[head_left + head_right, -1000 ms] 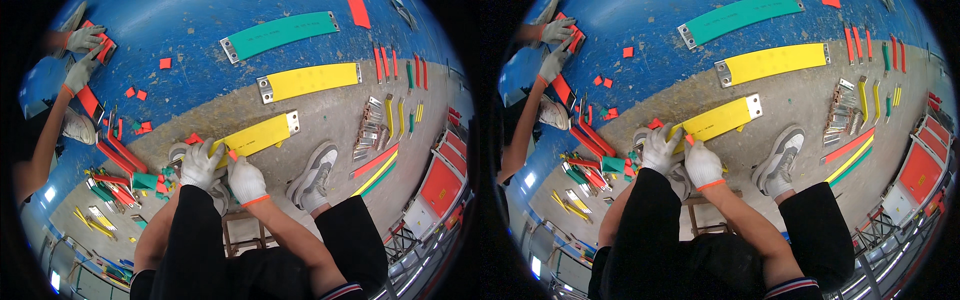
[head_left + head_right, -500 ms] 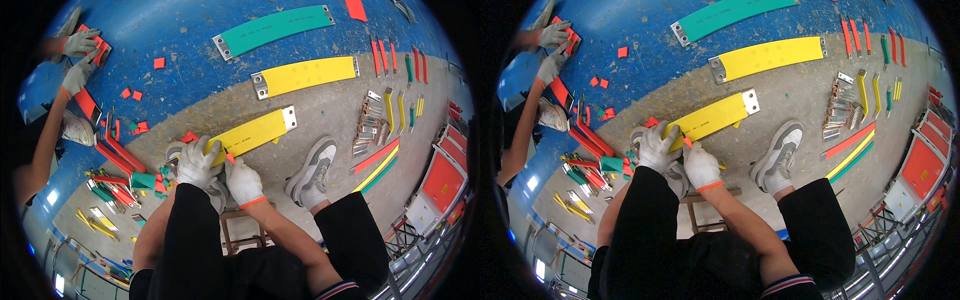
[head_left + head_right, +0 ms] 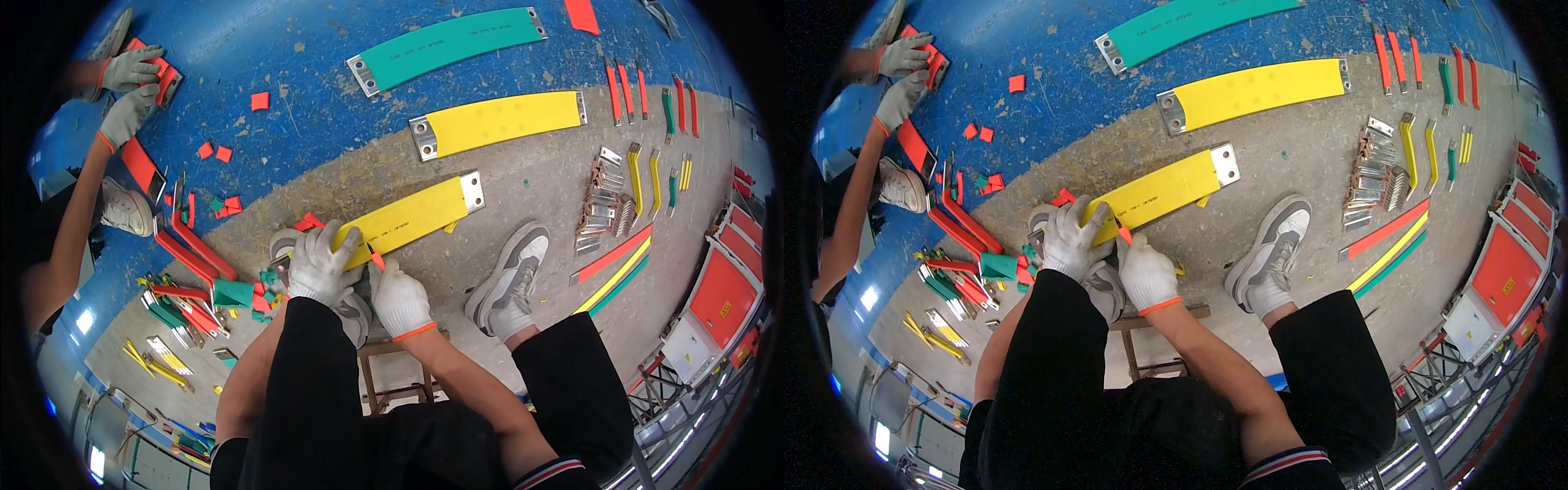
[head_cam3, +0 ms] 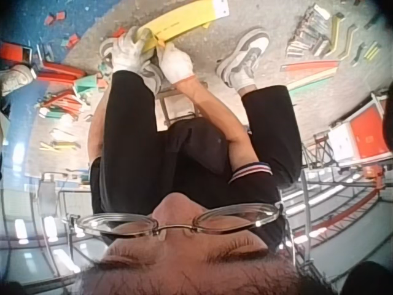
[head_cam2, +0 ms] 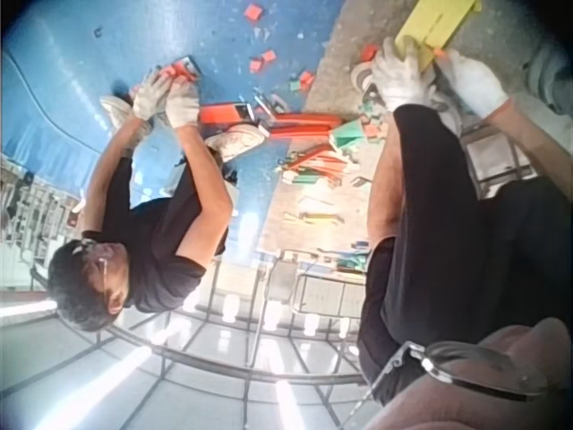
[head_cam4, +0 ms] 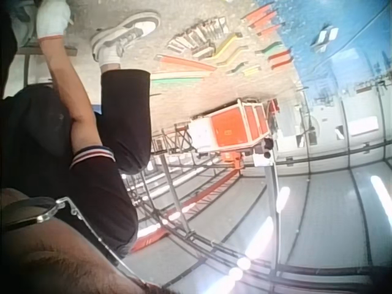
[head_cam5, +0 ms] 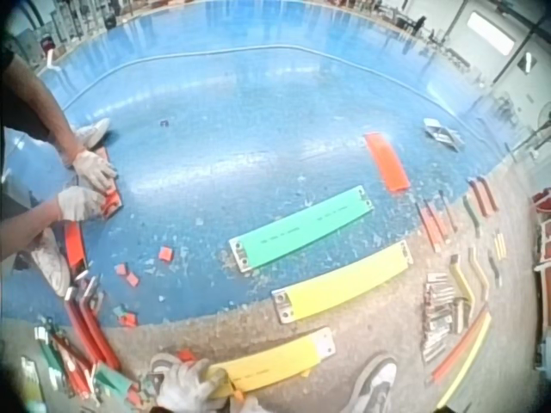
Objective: The person uses a utility knife to cut yellow plastic strips on a blue work surface. They repeatedly position the strip, score it with the knife, and remove cut pieces. A coworker is visible in the background performing a similar task with red strips.
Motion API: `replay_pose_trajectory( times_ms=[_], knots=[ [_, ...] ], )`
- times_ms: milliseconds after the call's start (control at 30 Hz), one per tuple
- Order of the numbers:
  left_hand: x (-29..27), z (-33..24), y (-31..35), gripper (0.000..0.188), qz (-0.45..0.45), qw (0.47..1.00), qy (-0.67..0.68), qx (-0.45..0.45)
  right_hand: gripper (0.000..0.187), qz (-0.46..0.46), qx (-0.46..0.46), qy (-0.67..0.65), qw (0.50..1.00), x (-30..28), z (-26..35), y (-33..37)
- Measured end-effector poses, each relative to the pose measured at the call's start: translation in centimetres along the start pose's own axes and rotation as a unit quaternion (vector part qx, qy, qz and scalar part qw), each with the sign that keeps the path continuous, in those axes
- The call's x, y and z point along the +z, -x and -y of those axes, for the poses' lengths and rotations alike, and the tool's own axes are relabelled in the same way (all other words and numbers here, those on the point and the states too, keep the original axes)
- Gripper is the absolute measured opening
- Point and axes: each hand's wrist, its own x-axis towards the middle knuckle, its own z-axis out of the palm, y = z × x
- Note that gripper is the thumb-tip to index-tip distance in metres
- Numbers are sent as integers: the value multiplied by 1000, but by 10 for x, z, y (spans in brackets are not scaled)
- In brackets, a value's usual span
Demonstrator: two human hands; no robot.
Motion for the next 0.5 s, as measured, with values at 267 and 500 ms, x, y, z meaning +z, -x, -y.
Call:
replay_pose_trajectory(
  times_ms=[267,500],
  knots=[
    [3,0,1,77,-19,1000,-6,3,40,-2,4,-6,1000,2,-3,9],
    [1,-2,0,76,-14,1000,4,-6,39,-17,-12,14,1000,11,-9,12]
  ],
)
